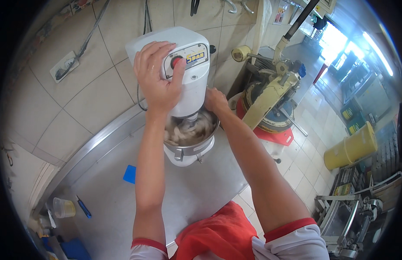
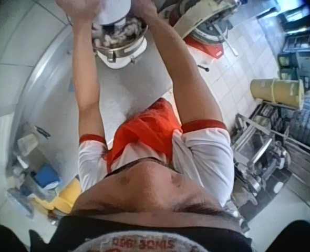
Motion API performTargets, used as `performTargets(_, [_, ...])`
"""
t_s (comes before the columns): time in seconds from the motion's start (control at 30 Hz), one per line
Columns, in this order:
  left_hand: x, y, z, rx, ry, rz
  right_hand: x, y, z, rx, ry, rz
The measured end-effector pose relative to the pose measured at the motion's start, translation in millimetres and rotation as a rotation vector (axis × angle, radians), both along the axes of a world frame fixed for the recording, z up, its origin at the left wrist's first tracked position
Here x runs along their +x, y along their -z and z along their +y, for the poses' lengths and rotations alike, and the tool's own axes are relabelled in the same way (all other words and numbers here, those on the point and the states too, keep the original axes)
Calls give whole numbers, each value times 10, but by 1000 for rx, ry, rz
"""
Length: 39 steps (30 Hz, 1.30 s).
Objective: The person mixes dough in a stand mixer, scrapes the bowl with a blue scraper, and then removes the dough from the bowl to place it on a metal counter.
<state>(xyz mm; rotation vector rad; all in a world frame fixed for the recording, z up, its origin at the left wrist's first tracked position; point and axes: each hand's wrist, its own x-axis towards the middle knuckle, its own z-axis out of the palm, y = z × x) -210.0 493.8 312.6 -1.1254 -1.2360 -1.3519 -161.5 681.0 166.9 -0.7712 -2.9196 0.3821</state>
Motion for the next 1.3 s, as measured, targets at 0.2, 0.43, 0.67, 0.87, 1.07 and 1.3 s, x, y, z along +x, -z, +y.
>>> performTargets(0.2, [-54, 47, -1, -1, -27, 5, 3, 74, 22, -66, -39, 78])
performTargets(0.43, [-12, 38, 11, -75, 20, 10, -50, 272, 237, -54, -144, 109])
performTargets(0.67, [-152, 175, 39, -17, 60, 26, -65, 287, 168, -165, -111, 198])
performTargets(0.87, [-168, 243, 114, 13, 206, -124, -156, 568, 407, -131, -188, 310])
performTargets(1.07, [-50, 164, 135, 19, 453, 0, -228, 529, 361, -53, -182, 216])
performTargets(1.3, [-31, 156, 159, 66, 316, -162, -163, 253, 231, -43, -87, 52])
